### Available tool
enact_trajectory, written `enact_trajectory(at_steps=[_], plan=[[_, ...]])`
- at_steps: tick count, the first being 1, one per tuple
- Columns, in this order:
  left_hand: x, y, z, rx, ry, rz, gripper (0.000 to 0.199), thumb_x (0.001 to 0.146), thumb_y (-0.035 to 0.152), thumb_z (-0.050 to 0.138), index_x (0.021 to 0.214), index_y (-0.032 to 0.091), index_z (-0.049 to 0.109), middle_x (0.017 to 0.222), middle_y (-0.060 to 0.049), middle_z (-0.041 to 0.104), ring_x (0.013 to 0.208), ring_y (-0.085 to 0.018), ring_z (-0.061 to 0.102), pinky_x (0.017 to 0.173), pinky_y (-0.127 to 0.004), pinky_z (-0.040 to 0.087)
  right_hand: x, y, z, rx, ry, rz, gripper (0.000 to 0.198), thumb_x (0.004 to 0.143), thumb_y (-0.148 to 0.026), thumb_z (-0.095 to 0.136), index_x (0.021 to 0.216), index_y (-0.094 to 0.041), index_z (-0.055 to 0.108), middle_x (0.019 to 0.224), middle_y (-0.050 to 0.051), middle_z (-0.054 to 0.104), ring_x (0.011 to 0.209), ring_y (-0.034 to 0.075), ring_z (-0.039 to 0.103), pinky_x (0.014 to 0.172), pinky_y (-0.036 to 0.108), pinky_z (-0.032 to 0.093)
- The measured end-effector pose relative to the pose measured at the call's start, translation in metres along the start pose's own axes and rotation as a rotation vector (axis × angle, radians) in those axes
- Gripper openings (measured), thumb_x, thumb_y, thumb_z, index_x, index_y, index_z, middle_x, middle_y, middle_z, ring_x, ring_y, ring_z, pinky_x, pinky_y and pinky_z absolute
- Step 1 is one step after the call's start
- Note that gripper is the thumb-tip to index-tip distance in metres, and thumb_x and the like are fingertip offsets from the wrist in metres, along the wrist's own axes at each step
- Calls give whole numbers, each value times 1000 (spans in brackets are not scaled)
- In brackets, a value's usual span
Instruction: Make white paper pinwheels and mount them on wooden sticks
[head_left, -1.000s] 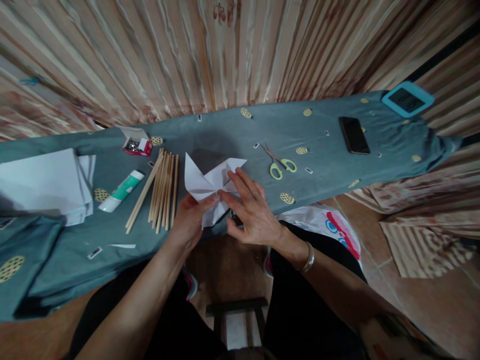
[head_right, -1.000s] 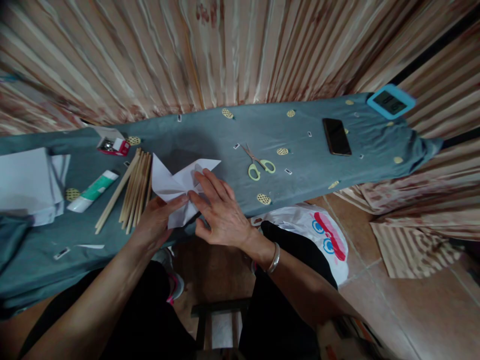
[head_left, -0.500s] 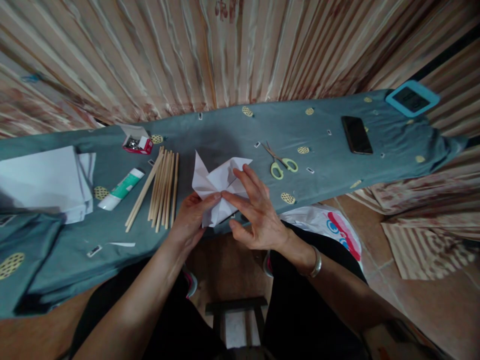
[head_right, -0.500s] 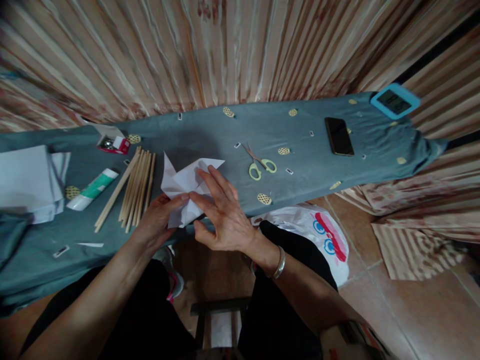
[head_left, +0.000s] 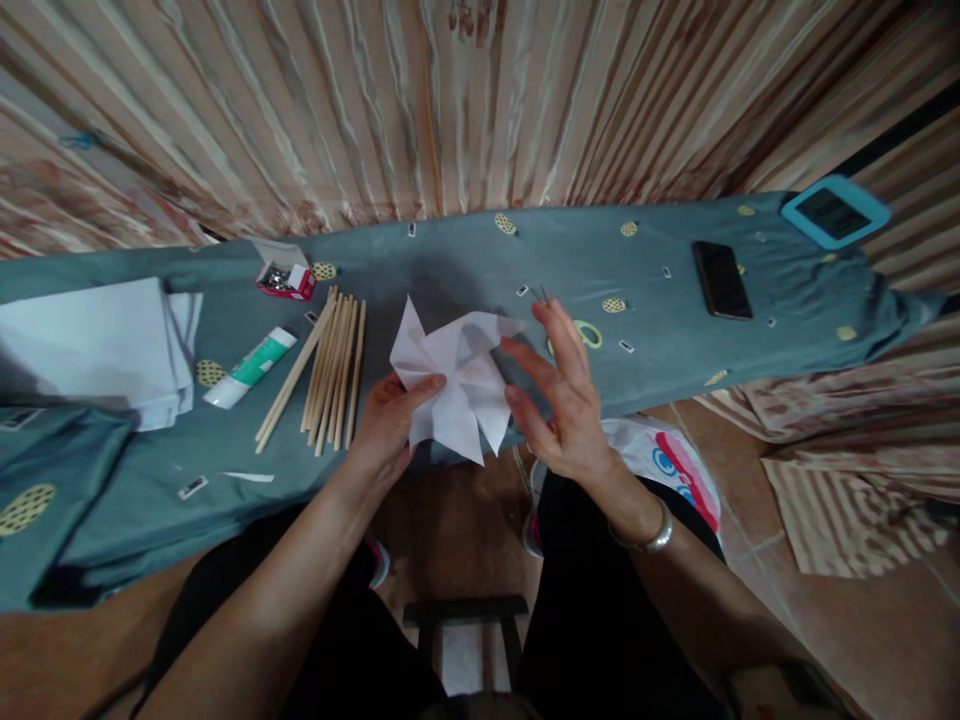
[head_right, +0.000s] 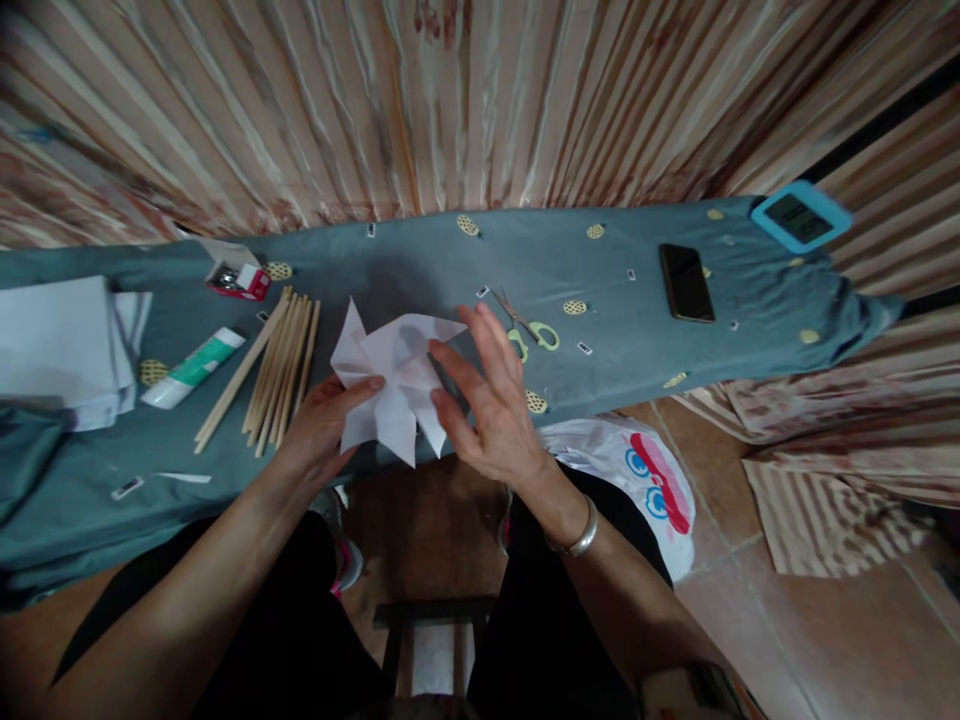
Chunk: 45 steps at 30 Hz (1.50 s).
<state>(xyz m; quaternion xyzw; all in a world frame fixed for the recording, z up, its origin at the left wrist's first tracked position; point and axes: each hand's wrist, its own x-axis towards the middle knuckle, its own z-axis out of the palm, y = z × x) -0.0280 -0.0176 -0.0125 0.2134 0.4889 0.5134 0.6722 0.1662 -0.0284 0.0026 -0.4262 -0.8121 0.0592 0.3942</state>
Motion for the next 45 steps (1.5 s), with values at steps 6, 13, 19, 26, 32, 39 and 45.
enact_trajectory(at_steps=[6, 13, 19, 26, 32, 39, 45], plan=[[2, 3, 1, -48, 11, -8, 31, 58, 21, 85, 85, 14, 72, 79, -4, 76, 75, -24, 72, 72, -33, 57, -6, -6, 4, -39, -109, -56, 52, 89, -11, 49, 137, -31, 48, 166, -3, 10, 152, 34, 13, 120, 62, 25], [2, 4, 4, -77, -9, 18, 40, 49, 24, 90, 82, 13, 70, 74, -3, 75, 65, -19, 69, 66, -29, 54, -8, -17, 14, 15, -153, -87, 19, 93, -21, 55, 104, -26, 71, 163, -4, 22, 152, 32, 16, 118, 58, 30], [1, 2, 7, -40, 38, 37, 38, 48, 26, 88, 80, 13, 71, 72, -3, 74, 66, -19, 69, 64, -28, 53, -3, -19, 19, 68, -69, 23, 14, 93, -25, 57, 93, -23, 71, 158, 0, 34, 150, 31, 22, 119, 55, 29], [-1, 0, 14, -50, 47, 39, 29, 49, 25, 85, 73, 15, 72, 68, -3, 73, 61, -18, 68, 62, -27, 53, 3, -20, 29, -55, 52, 120, 11, 89, -26, 60, 82, -22, 69, 155, 1, 39, 149, 32, 24, 116, 58, 30], [-3, 0, 17, -72, 17, 63, 33, 52, 25, 86, 80, 14, 73, 73, -4, 75, 68, -21, 71, 69, -30, 56, 7, -19, 33, -92, 64, 136, 12, 88, -24, 59, 79, -22, 68, 153, 2, 41, 149, 35, 23, 114, 65, 29], [-3, 0, 18, -64, 26, 59, 31, 53, 25, 86, 79, 14, 73, 76, -4, 75, 70, -19, 71, 66, -25, 53, 8, -17, 35, -120, 37, 141, 13, 86, -20, 60, 75, -21, 66, 154, 3, 38, 148, 37, 22, 111, 66, 28], [-3, 0, 18, -66, 28, 61, 29, 53, 25, 85, 78, 14, 73, 76, -4, 76, 70, -19, 70, 66, -26, 54, 8, -16, 36, -143, 57, 135, 15, 87, -22, 60, 73, -20, 65, 151, 5, 40, 148, 37, 24, 111, 64, 29]])
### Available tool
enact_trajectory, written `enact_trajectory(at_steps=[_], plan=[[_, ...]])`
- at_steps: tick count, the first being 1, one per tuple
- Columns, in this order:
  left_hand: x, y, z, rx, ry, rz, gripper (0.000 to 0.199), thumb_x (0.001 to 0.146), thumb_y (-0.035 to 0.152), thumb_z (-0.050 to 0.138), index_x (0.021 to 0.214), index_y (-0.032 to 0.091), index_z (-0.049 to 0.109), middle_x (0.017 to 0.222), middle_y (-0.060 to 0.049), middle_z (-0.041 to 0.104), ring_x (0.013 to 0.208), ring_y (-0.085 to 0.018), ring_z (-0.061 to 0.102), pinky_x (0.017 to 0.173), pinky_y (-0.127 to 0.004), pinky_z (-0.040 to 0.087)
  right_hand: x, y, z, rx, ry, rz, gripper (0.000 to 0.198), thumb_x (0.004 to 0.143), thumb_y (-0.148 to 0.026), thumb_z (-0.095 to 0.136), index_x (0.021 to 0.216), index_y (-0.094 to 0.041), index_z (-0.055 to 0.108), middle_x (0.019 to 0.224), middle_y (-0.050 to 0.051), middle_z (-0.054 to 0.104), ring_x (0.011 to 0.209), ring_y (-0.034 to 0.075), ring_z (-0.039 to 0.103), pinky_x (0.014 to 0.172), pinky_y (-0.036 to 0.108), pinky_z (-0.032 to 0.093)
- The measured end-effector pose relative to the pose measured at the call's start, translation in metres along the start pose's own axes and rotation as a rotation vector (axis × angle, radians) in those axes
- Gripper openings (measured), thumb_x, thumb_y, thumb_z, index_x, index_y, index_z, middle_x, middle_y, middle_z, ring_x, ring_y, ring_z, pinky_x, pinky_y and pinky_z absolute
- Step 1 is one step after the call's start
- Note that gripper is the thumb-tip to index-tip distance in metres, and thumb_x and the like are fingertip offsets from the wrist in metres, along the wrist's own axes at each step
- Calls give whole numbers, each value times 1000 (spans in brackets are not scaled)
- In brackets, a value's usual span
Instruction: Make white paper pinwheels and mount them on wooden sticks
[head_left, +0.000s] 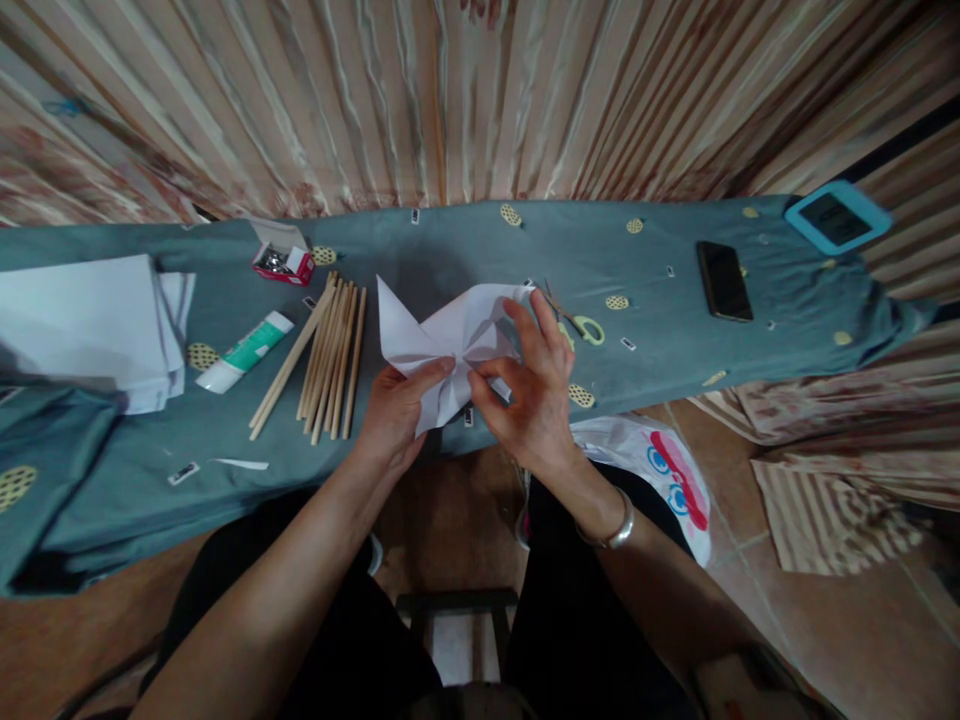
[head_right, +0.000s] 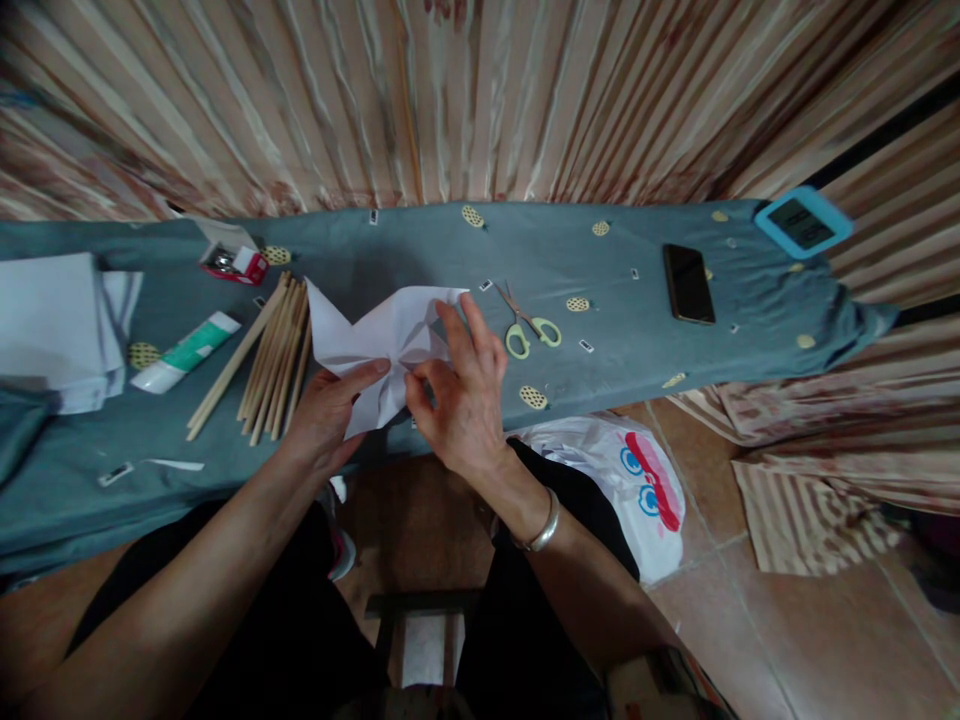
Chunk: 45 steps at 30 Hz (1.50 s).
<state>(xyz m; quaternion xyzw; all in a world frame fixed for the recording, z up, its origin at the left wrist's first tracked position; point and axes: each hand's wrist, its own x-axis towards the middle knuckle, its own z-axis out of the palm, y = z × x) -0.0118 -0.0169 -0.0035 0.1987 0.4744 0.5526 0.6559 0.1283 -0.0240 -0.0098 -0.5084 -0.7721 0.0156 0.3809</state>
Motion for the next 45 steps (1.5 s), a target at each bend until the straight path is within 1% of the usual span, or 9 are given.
enact_trajectory(at_steps=[12, 18, 26, 29, 34, 37, 39, 42, 45], plan=[[0, -3, 0, 6, -13, 10, 30, 54, 25, 86, 80, 15, 73, 74, -3, 74, 70, -18, 69, 70, -28, 55, 0, -1, 1, -28, 13, 5, 15, 86, -22, 61, 72, -20, 64, 148, 6, 47, 146, 35, 28, 110, 63, 32], [0, -3, 1, 0, -3, 28, 39, 52, 24, 87, 88, 16, 74, 82, -3, 76, 71, -17, 69, 72, -28, 53, 0, -2, 2, -5, 8, 40, 12, 87, -25, 59, 80, -24, 69, 147, 4, 50, 147, 34, 28, 111, 65, 31], [7, 3, -5, 26, 57, 40, 30, 52, 23, 86, 78, 16, 73, 79, -4, 75, 70, -18, 69, 69, -28, 53, 1, -6, -13, 26, 30, -13, 11, 88, -30, 62, 81, -24, 68, 146, 4, 50, 145, 33, 32, 113, 62, 31], [8, 5, -8, 26, 66, 29, 31, 50, 23, 87, 77, 15, 73, 75, -4, 74, 68, -19, 68, 67, -29, 53, 2, 3, -20, 146, 45, 99, 13, 87, -33, 64, 94, -23, 68, 147, 8, 49, 142, 32, 38, 115, 60, 31], [6, 2, -6, 55, 46, -17, 34, 46, 22, 88, 75, 14, 73, 74, -5, 74, 69, -20, 68, 66, -29, 53, 5, 23, -14, 578, -72, 490, 47, 78, -47, 71, 116, -21, 59, 125, 12, 66, 115, 26, 63, 101, 47, 50], [3, -1, -2, 87, -2, -34, 36, 45, 25, 88, 76, 13, 74, 74, -6, 75, 71, -21, 68, 65, -28, 51, 8, 23, -13, 946, -233, 660, 49, 69, -51, 77, 106, -24, 61, 102, 5, 74, 91, 22, 70, 85, 39, 56], [2, -4, -1, 105, -32, -33, 36, 45, 26, 89, 75, 13, 74, 74, -6, 75, 69, -20, 67, 65, -28, 50, 10, 19, -13, 1075, -287, 756, 45, 60, -49, 83, 93, -24, 63, 85, 1, 74, 74, 18, 67, 71, 33, 56], [0, -7, 0, 139, -47, -23, 36, 44, 26, 89, 74, 13, 74, 76, -6, 75, 66, -18, 65, 64, -27, 50, 12, 16, -13, 1083, -317, 856, 39, 53, -44, 88, 67, -21, 60, 59, -4, 62, 52, 12, 55, 52, 26, 46], [1, -11, 0, 159, -32, -9, 35, 44, 27, 89, 73, 14, 74, 73, -5, 74, 64, -17, 63, 64, -27, 49, 10, 17, -9, 1018, -330, 909, 39, 52, -41, 88, 55, -20, 56, 50, -5, 55, 45, 9, 46, 45, 24, 36]])
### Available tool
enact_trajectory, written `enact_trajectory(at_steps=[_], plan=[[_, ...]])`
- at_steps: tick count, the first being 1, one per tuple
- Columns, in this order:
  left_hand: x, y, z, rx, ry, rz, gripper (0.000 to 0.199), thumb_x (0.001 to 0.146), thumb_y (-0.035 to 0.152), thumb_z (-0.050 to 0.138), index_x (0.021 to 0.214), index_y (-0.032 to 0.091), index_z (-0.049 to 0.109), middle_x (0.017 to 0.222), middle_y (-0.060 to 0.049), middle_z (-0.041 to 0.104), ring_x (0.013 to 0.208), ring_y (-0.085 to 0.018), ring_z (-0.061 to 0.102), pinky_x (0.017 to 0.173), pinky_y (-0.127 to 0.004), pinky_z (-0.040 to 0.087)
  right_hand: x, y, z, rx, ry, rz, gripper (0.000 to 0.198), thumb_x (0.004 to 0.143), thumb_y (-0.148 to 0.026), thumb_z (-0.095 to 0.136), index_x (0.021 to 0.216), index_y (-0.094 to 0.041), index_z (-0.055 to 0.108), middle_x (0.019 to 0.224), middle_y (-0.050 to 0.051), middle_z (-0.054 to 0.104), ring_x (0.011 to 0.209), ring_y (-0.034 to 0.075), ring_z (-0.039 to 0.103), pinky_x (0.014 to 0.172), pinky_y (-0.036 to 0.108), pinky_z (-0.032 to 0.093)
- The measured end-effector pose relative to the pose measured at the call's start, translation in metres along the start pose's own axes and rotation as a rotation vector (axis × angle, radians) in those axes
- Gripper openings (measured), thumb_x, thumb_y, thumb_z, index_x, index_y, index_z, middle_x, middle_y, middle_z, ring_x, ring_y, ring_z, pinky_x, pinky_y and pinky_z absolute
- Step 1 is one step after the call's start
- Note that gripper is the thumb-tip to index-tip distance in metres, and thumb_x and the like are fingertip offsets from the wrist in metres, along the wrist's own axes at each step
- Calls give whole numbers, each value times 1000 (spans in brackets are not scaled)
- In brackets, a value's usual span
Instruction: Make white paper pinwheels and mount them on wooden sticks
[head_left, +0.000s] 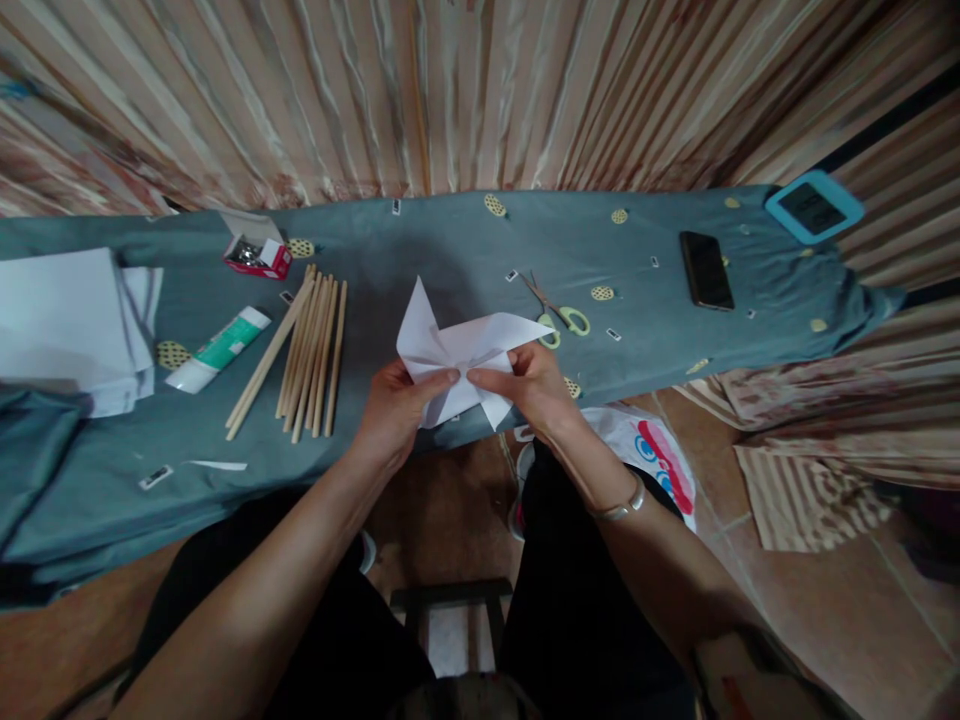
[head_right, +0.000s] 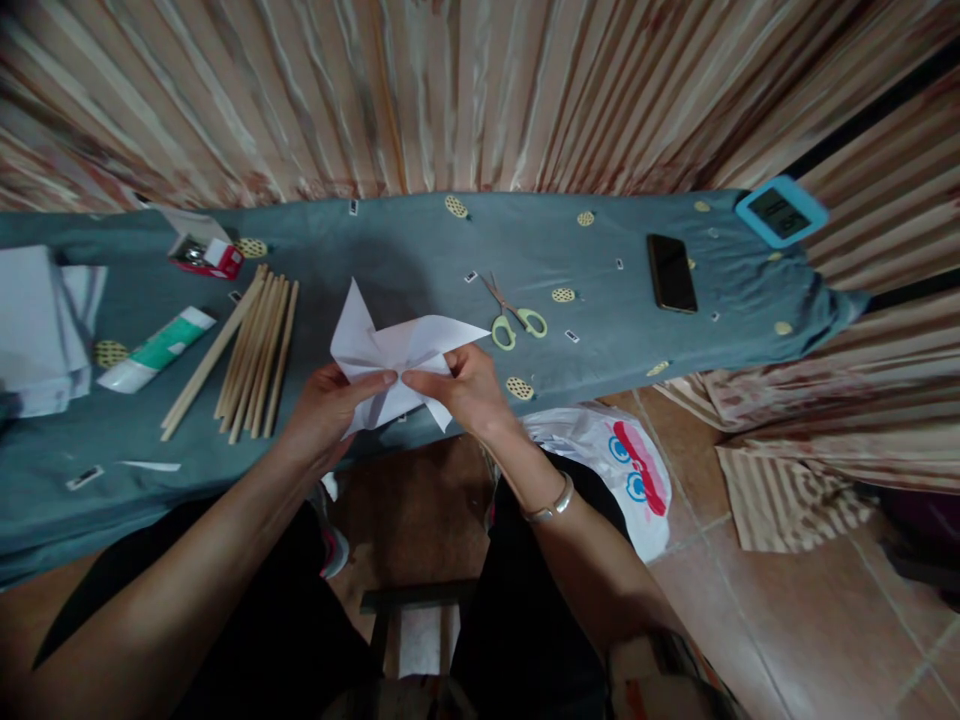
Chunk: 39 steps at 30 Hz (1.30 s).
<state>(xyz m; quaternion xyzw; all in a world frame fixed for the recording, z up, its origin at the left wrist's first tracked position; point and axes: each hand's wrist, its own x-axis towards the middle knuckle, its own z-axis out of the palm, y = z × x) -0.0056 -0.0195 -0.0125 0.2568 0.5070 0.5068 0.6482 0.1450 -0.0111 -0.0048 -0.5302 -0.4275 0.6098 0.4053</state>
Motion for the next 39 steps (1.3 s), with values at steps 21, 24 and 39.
enact_trajectory(at_steps=[21, 24, 39], plan=[[-1, -7, -4, 34, -31, 78, 33, 53, 30, 88, 79, 14, 76, 76, -4, 75, 69, -17, 66, 70, -27, 52, 4, 7, 8, -3, 89, -20, 34, 52, -39, 86, 70, -18, 67, 69, 2, 69, 59, 14, 58, 57, 29, 48], [-1, -6, -4, 48, -39, 76, 36, 52, 31, 89, 80, 14, 75, 78, -5, 75, 70, -18, 67, 71, -29, 52, 4, 7, 7, 24, 85, -36, 32, 53, -37, 87, 70, -18, 68, 70, 1, 70, 61, 14, 59, 59, 28, 49], [3, -5, -11, 69, -92, 72, 33, 54, 29, 88, 81, 15, 76, 78, -5, 76, 69, -18, 67, 71, -29, 53, 1, 2, 6, 162, -24, 26, 27, 52, -31, 87, 68, -18, 70, 66, -1, 70, 53, 11, 56, 51, 24, 45]])
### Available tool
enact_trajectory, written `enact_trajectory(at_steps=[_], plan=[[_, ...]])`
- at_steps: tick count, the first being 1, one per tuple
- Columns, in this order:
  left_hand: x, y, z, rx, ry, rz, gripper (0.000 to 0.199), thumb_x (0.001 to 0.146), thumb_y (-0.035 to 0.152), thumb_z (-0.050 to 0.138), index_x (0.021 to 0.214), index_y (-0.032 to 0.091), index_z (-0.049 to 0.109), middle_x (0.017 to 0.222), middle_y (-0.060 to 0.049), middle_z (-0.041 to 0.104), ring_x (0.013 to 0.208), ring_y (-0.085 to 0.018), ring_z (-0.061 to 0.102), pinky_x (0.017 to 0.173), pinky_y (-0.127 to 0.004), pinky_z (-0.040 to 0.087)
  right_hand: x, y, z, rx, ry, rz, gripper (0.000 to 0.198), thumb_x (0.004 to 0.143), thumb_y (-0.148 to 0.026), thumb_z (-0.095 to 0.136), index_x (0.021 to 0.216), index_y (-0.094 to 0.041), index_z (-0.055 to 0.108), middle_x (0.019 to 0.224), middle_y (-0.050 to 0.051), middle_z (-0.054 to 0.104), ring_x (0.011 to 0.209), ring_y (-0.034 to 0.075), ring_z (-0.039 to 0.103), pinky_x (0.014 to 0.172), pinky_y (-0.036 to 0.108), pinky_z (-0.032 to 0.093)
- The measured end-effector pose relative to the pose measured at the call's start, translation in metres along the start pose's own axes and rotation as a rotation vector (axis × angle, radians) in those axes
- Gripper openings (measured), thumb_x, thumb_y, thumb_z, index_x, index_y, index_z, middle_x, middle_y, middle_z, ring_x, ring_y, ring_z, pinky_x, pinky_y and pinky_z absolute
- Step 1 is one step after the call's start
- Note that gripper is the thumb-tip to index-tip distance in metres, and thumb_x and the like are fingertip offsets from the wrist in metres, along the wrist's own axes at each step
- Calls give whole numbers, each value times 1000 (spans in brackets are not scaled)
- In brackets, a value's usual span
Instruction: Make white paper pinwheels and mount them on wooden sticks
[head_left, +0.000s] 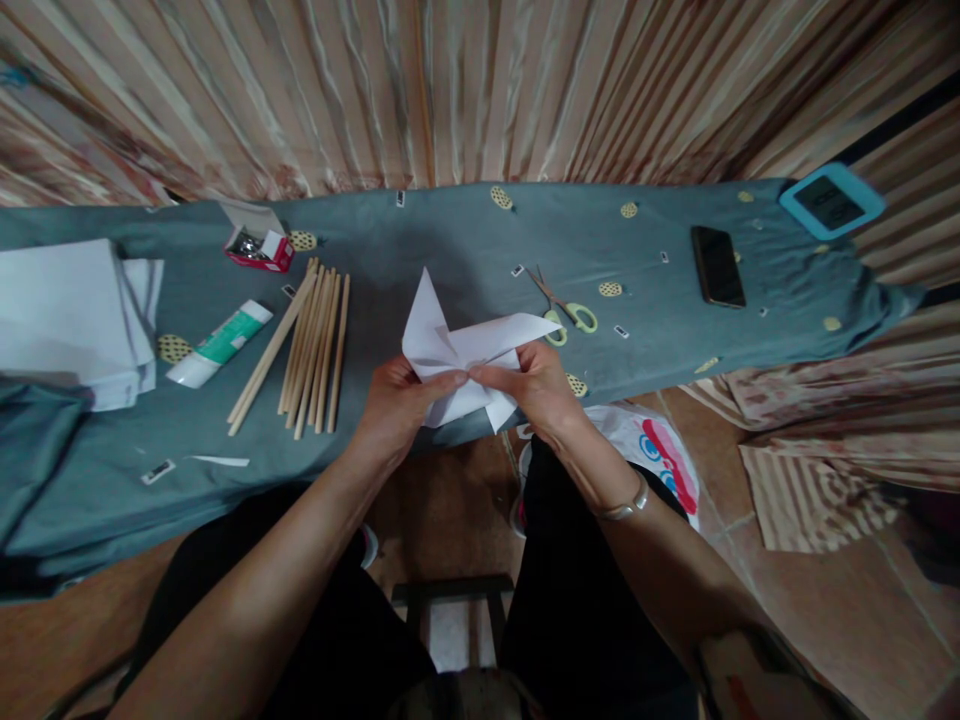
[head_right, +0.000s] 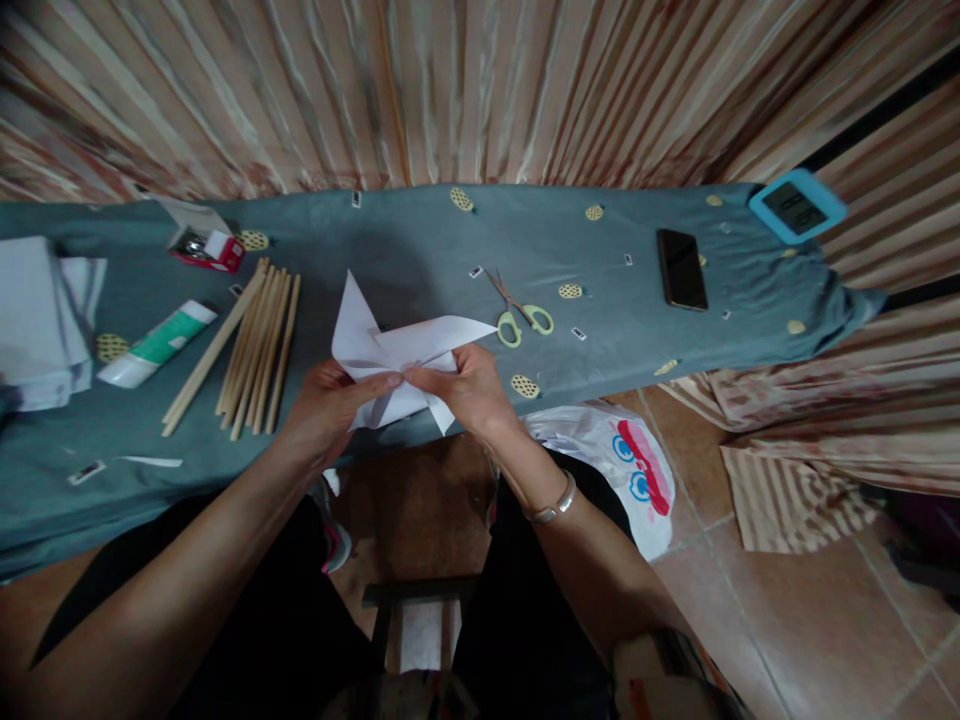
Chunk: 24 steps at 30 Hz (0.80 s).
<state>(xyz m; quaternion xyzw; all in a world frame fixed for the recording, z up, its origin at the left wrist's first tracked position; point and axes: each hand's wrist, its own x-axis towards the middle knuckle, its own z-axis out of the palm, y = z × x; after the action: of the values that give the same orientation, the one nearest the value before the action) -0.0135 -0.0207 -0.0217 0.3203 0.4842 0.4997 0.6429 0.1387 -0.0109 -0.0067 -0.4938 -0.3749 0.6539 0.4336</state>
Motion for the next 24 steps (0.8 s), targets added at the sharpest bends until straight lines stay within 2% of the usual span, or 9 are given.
enact_trajectory(at_steps=[4, 8, 19, 24], plan=[[1, 0, 0, 47, 11, 10, 36, 53, 32, 88, 82, 14, 76, 79, -5, 77, 71, -19, 68, 72, -30, 53, 1, 2, 0, -28, 34, -35, 26, 53, -33, 86, 66, -18, 69, 62, -2, 67, 50, 10, 53, 50, 24, 43], [1, -1, 0, 67, 26, 20, 36, 53, 32, 88, 82, 14, 76, 79, -5, 77, 73, -20, 69, 75, -31, 53, 2, 3, 0, -93, 87, -69, 30, 54, -33, 86, 75, -18, 71, 71, 0, 71, 59, 13, 58, 55, 26, 47], [-2, -1, 1, 78, 41, 47, 31, 53, 30, 89, 77, 15, 76, 78, -4, 76, 70, -18, 68, 68, -28, 52, 3, 11, 0, -303, 169, -150, 25, 59, -34, 76, 75, -16, 69, 70, 2, 67, 61, 14, 56, 57, 28, 45], [-3, 2, 2, 25, 26, -7, 34, 50, 29, 90, 78, 16, 76, 80, -4, 77, 70, -18, 68, 69, -28, 53, 0, 8, 0, -175, 103, -91, 31, 55, -34, 82, 76, -18, 66, 70, -1, 67, 60, 12, 56, 57, 27, 46]])
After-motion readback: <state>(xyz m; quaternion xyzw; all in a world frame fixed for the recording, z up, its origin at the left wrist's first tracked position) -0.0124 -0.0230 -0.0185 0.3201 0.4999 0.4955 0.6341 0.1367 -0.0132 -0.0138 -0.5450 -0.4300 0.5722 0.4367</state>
